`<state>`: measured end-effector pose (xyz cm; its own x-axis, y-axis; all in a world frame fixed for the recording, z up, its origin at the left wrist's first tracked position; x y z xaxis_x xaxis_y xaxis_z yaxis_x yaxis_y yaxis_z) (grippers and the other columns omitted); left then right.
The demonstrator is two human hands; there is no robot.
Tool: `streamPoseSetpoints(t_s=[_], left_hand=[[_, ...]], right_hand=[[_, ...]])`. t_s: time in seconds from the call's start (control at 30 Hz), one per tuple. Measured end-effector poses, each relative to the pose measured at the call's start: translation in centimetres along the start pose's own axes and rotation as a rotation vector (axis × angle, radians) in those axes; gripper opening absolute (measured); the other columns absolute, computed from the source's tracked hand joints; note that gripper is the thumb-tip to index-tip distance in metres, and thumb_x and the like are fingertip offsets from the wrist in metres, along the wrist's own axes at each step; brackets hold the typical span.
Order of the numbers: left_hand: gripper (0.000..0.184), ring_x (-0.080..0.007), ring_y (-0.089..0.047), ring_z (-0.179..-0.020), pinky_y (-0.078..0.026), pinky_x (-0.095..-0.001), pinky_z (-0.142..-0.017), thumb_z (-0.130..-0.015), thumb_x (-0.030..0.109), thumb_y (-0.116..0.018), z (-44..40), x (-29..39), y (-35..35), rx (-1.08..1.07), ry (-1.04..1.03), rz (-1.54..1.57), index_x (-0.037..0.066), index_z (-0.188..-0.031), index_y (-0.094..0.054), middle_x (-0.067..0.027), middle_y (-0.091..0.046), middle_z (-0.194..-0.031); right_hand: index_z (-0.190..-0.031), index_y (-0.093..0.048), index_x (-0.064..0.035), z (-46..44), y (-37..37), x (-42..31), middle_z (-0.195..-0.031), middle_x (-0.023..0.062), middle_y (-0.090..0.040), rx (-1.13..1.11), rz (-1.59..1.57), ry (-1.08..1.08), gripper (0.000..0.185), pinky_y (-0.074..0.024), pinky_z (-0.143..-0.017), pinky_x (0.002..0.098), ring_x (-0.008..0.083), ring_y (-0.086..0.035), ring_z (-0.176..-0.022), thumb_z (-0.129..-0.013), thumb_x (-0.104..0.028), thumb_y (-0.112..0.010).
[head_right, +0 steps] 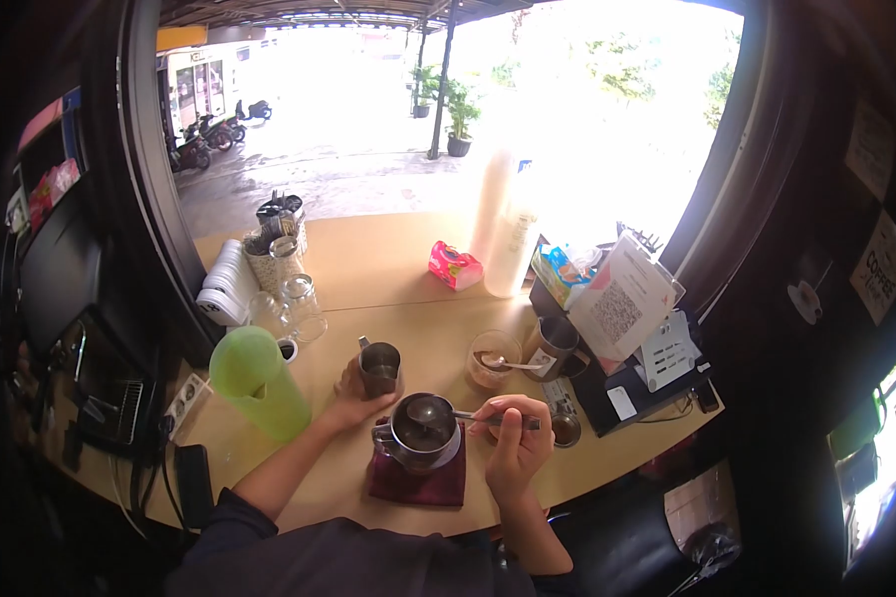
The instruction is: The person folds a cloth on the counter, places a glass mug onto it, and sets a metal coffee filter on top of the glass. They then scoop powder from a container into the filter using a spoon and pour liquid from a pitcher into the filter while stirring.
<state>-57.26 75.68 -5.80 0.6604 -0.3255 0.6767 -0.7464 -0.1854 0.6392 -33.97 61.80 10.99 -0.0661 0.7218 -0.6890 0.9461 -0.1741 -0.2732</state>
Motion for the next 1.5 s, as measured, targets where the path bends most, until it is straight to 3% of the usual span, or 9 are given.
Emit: streamPoseSetpoints(t_s=[0.17,0.23,0.33,0.37,0.43,0.53,0.87,1.03,1.5], left_hand=[[0.067,-0.0294,-0.048,-0.11,-0.035,-0.0478,-0.097,-0.077,0.022,-0.066,-1.3,-1.4,0.8,-0.055,0.125,0.294,0.006,-0.135,-0.038,-0.0155,-0.05,-0.121],[0.05,-0.0261,-0.05,-0.104,-0.04,-0.0405,-0.095,-0.08,0.011,-0.06,-2.0,-1.6,0.6,0.224,0.138,0.522,0.002,-0.127,-0.046,-0.0147,-0.051,-0.12],[0.036,-0.0196,-0.054,-0.099,-0.045,-0.0305,-0.089,-0.086,0.004,-0.055,-3.1,-1.3,-0.3,0.318,0.232,0.572,0.002,-0.121,-0.05,-0.0117,-0.055,-0.115],[0.036,-0.0196,-0.054,-0.099,-0.045,-0.0305,-0.089,-0.086,0.004,-0.055,-3.8,-1.3,-0.3,0.317,0.229,0.571,0.002,-0.121,-0.05,-0.0117,-0.055,-0.115],[0.023,-0.0154,-0.058,-0.09,-0.049,-0.0273,-0.083,-0.091,0.009,-0.057,-5.2,-1.2,-0.7,0.111,0.335,1.224,0.002,-0.113,-0.055,-0.0078,-0.059,-0.106],[0.017,-0.0104,-0.059,-0.078,-0.05,-0.0233,-0.07,-0.094,0.017,-0.06,-6.1,-1.0,-1.2,0.017,0.396,1.354,0.005,-0.106,-0.059,-0.0022,-0.062,-0.092],[0.02,-0.0035,-0.05,-0.057,-0.041,-0.02,-0.05,-0.094,0.029,-0.064,-6.4,0.9,-1.1,0.098,0.57,1.292,0.011,-0.102,-0.059,0.0061,-0.053,-0.071],[0.012,0.0028,-0.033,-0.045,-0.023,-0.0169,-0.039,-0.096,0.022,-0.06,-6.4,3.5,0.9,0.068,0.464,1.177,0.011,-0.101,-0.059,0.0117,-0.044,-0.063],[0.012,0.0024,-0.032,-0.041,-0.02,-0.0188,-0.034,-0.095,0.018,-0.062,-8.4,10.9,8.1,0.055,0.247,1.217,0.008,-0.1,-0.059,0.0096,-0.05,-0.065]], right_hand=[[-0.1,-0.05,0.0045,-0.1,0.2,0.0,-0.088,0.0149,-0.061,0.011,0.01,0.012,0.021,-0.0554,-0.056,0.0249,0.0153,-0.062,-0.072,-0.102,-0.016,-0.045],[-0.1,-0.05,0.0045,0.0,0.3,-0.1,-0.088,0.015,-0.06,0.009,-0.013,0.006,0.021,-0.0553,-0.056,0.0249,0.0156,-0.062,-0.072,-0.102,-0.016,-0.045],[-0.1,-0.05,0.0043,0.1,0.3,0.0,-0.088,0.0149,-0.06,0.022,-0.004,-0.015,0.02,-0.0553,-0.056,0.025,0.0157,-0.062,-0.072,-0.102,-0.015,-0.044],[-0.1,-0.05,0.0043,0.1,0.3,0.0,-0.088,0.0149,-0.06,0.024,-0.005,-0.013,0.02,-0.0553,-0.056,0.025,0.0157,-0.062,-0.072,-0.102,-0.015,-0.044],[-0.1,-0.05,0.0042,0.0,0.3,-0.2,-0.088,0.015,-0.061,-0.003,-0.002,-0.016,0.02,-0.0551,-0.056,0.0251,0.0159,-0.062,-0.072,-0.102,-0.015,-0.044],[-0.099,-0.05,0.0043,-0.1,0.0,-0.3,-0.088,0.015,-0.061,0.008,0.013,0.011,0.02,-0.0549,-0.056,0.0251,0.016,-0.062,-0.072,-0.102,-0.014,-0.043],[-0.099,-0.05,0.0041,0.0,0.5,-0.5,-0.088,0.0145,-0.061,0.022,0.001,-0.019,0.021,-0.0557,-0.057,0.0258,0.0159,-0.063,-0.073,-0.103,-0.015,-0.043],[-0.099,-0.05,0.0042,-0.1,0.8,-0.5,-0.087,0.0148,-0.061,-0.003,0.018,0.021,0.021,-0.0558,-0.056,0.0252,0.0159,-0.063,-0.071,-0.103,-0.016,-0.043],[-0.1,-0.05,0.0034,-0.4,0.6,-1.3,-0.086,0.0146,-0.061,0.019,0.024,0.043,0.022,-0.0557,-0.056,0.0247,0.0149,-0.062,-0.068,-0.103,-0.017,-0.043]])
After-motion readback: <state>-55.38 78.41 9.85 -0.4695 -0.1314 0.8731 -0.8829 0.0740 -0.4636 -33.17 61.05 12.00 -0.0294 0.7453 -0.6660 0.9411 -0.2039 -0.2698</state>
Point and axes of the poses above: each hand's wrist, its own z-axis away from the middle knuckle, its own y-axis out of the back of the hand, x = y × z, the point moved 1 cm from there along -z, towards the middle knuckle
